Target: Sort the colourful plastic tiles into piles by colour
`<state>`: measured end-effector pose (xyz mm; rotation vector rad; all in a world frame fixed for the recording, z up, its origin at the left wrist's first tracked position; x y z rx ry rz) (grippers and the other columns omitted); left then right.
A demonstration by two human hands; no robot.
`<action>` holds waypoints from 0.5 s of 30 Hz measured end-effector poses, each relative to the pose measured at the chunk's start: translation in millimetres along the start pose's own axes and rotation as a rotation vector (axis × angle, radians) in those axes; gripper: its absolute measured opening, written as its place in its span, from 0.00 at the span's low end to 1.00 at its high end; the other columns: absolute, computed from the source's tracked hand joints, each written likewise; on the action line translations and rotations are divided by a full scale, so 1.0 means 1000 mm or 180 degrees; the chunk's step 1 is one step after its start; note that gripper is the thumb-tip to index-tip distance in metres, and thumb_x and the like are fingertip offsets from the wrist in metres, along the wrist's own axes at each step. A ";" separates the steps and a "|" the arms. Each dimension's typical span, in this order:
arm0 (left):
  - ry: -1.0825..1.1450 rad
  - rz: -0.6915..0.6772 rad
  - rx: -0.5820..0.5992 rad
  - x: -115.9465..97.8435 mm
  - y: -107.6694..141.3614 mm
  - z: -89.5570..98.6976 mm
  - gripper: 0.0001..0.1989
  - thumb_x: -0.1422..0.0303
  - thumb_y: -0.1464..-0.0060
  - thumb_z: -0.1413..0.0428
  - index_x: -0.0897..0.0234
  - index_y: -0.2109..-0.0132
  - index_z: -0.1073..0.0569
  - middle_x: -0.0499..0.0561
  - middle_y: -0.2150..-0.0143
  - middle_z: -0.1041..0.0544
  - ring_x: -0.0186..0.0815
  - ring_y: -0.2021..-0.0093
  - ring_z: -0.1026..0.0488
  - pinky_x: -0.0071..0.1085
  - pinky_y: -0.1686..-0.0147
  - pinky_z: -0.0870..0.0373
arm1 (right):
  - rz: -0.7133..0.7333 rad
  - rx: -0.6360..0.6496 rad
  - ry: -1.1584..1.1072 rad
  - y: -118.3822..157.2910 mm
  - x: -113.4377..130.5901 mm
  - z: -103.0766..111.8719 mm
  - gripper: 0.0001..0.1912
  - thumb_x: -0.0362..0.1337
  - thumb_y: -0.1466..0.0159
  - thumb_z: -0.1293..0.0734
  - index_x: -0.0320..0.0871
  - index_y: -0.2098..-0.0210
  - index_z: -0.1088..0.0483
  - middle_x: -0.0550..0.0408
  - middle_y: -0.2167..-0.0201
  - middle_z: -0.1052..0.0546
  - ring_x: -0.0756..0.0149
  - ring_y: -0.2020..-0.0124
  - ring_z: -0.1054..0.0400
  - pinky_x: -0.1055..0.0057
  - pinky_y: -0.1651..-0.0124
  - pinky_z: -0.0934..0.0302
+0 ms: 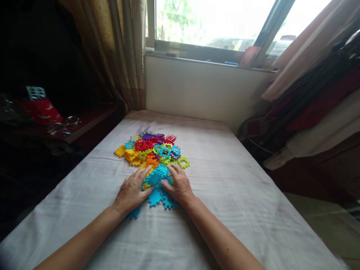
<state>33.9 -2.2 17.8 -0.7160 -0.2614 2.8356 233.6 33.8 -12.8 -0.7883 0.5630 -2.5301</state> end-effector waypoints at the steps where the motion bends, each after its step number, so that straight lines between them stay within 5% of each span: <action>1: 0.0047 0.0034 -0.0042 -0.003 -0.003 0.000 0.33 0.66 0.46 0.41 0.55 0.33 0.38 0.54 0.37 0.28 0.44 0.39 0.30 0.42 0.40 0.34 | -0.0015 -0.0108 -0.0092 -0.003 0.002 -0.002 0.27 0.39 0.42 0.30 0.44 0.43 0.29 0.43 0.44 0.27 0.51 0.43 0.32 0.52 0.40 0.35; 8: 0.0663 0.0514 -0.0090 -0.015 -0.042 0.013 0.23 0.66 0.44 0.42 0.52 0.40 0.28 0.51 0.48 0.20 0.44 0.51 0.22 0.39 0.50 0.27 | -0.0321 -0.0276 -0.0713 -0.045 0.016 -0.006 0.16 0.31 0.41 0.35 0.44 0.54 0.25 0.50 0.58 0.21 0.62 0.60 0.26 0.65 0.53 0.30; 12: 0.0637 0.0603 -0.0157 -0.008 -0.084 0.036 0.26 0.61 0.44 0.43 0.56 0.38 0.31 0.54 0.46 0.21 0.46 0.50 0.22 0.40 0.50 0.28 | -0.0419 -0.0137 -0.0675 -0.095 0.021 0.002 0.19 0.36 0.39 0.34 0.45 0.48 0.27 0.49 0.53 0.21 0.60 0.53 0.27 0.63 0.47 0.32; 15: 0.0558 0.0732 -0.0224 0.017 -0.113 0.053 0.32 0.56 0.45 0.43 0.60 0.36 0.34 0.58 0.41 0.25 0.48 0.44 0.26 0.41 0.45 0.31 | -0.0644 -0.0050 -0.0485 -0.123 0.007 0.014 0.25 0.36 0.37 0.35 0.45 0.41 0.32 0.48 0.43 0.26 0.60 0.44 0.31 0.63 0.40 0.37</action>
Point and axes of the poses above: each hand's wrist, its own y-axis away from the middle knuckle, its own z-axis out of the back of the hand, x = y × z, the point moved 3 cm from there along -y, towards the middle knuckle
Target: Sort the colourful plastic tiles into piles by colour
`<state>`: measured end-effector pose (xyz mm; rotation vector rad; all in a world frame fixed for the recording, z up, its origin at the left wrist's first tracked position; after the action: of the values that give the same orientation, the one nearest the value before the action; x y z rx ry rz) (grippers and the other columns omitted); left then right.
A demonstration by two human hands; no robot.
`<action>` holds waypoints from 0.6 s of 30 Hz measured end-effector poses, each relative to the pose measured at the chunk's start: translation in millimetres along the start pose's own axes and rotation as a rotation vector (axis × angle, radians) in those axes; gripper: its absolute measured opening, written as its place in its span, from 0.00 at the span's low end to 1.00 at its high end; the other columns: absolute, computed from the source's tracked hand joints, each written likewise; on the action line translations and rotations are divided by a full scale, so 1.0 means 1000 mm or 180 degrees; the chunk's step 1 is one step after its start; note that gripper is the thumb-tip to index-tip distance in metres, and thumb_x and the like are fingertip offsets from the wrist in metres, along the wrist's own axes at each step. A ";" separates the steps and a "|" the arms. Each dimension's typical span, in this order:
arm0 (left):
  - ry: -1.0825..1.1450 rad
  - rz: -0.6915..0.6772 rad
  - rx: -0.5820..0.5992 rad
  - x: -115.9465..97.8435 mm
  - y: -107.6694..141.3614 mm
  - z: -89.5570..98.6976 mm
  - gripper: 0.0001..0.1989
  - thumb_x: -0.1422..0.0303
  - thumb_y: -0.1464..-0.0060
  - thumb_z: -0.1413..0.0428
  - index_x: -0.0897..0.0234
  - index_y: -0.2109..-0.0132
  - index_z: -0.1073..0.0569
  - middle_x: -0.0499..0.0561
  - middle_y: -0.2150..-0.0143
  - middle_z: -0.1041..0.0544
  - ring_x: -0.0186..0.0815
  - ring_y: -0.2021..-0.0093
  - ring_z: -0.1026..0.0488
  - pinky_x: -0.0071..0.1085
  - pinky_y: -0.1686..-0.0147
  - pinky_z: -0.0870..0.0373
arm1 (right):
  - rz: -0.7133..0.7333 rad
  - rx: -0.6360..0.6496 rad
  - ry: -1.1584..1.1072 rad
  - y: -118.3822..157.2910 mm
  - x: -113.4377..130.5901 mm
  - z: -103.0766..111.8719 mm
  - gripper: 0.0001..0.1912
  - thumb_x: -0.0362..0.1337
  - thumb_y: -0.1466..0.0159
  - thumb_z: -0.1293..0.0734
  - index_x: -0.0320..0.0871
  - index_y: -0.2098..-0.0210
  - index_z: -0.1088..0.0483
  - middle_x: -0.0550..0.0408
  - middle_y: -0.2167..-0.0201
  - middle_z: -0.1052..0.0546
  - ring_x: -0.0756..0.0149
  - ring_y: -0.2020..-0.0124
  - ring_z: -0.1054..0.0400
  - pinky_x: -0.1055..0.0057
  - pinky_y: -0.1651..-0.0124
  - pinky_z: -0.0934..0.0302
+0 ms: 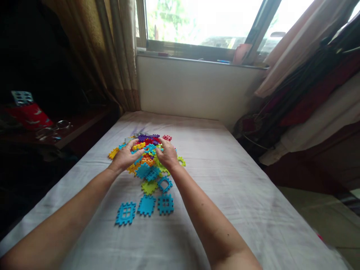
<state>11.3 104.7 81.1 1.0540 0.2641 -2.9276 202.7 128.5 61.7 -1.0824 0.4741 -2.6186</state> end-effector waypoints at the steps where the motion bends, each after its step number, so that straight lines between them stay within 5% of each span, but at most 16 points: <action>1: -0.0021 0.0054 -0.0013 0.009 -0.011 0.006 0.32 0.55 0.45 0.43 0.61 0.36 0.34 0.58 0.42 0.24 0.48 0.44 0.26 0.41 0.44 0.32 | -0.0175 -0.0023 0.0146 -0.006 -0.007 0.006 0.26 0.36 0.37 0.35 0.45 0.39 0.33 0.48 0.41 0.27 0.60 0.41 0.33 0.62 0.38 0.39; 6: -0.0130 0.0564 -0.0135 0.064 -0.051 0.020 0.32 0.51 0.48 0.44 0.65 0.42 0.29 0.65 0.39 0.28 0.56 0.36 0.34 0.48 0.38 0.39 | -0.1517 0.0228 0.0892 -0.006 -0.049 0.022 0.32 0.51 0.34 0.38 0.42 0.35 0.37 0.39 0.38 0.30 0.46 0.38 0.36 0.47 0.39 0.41; 9: 0.0010 0.0761 -0.0080 0.079 -0.053 0.008 0.34 0.46 0.52 0.42 0.66 0.45 0.26 0.69 0.43 0.25 0.60 0.39 0.31 0.51 0.40 0.38 | -0.1633 0.0516 0.0833 0.007 -0.050 0.009 0.35 0.56 0.32 0.43 0.41 0.34 0.39 0.39 0.39 0.29 0.45 0.38 0.36 0.47 0.38 0.43; 13: 0.0357 0.0733 -0.0151 0.066 -0.036 -0.024 0.39 0.45 0.56 0.39 0.64 0.41 0.29 0.68 0.38 0.29 0.60 0.35 0.37 0.52 0.35 0.45 | -0.1497 0.0263 0.0527 0.020 -0.026 -0.020 0.35 0.56 0.32 0.43 0.42 0.33 0.41 0.41 0.36 0.33 0.48 0.36 0.39 0.49 0.36 0.46; 18: 0.1156 0.0540 -0.0242 0.026 -0.021 -0.059 0.39 0.47 0.46 0.45 0.67 0.35 0.37 0.68 0.33 0.36 0.52 0.33 0.39 0.46 0.35 0.42 | -0.1431 -0.0239 0.0051 0.014 0.005 -0.040 0.30 0.48 0.34 0.38 0.44 0.35 0.39 0.43 0.34 0.36 0.53 0.34 0.42 0.53 0.34 0.47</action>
<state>26.3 136.2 23.0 1.5095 0.2728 -2.5433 171.6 121.6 32.5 -1.3236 0.3684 -3.0154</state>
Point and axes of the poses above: each hand's wrist, its own y-axis away from the middle knuckle, its own z-axis out of the back of the hand, x = y × z, the point moved 3 cm from there along -y, towards the middle knuckle
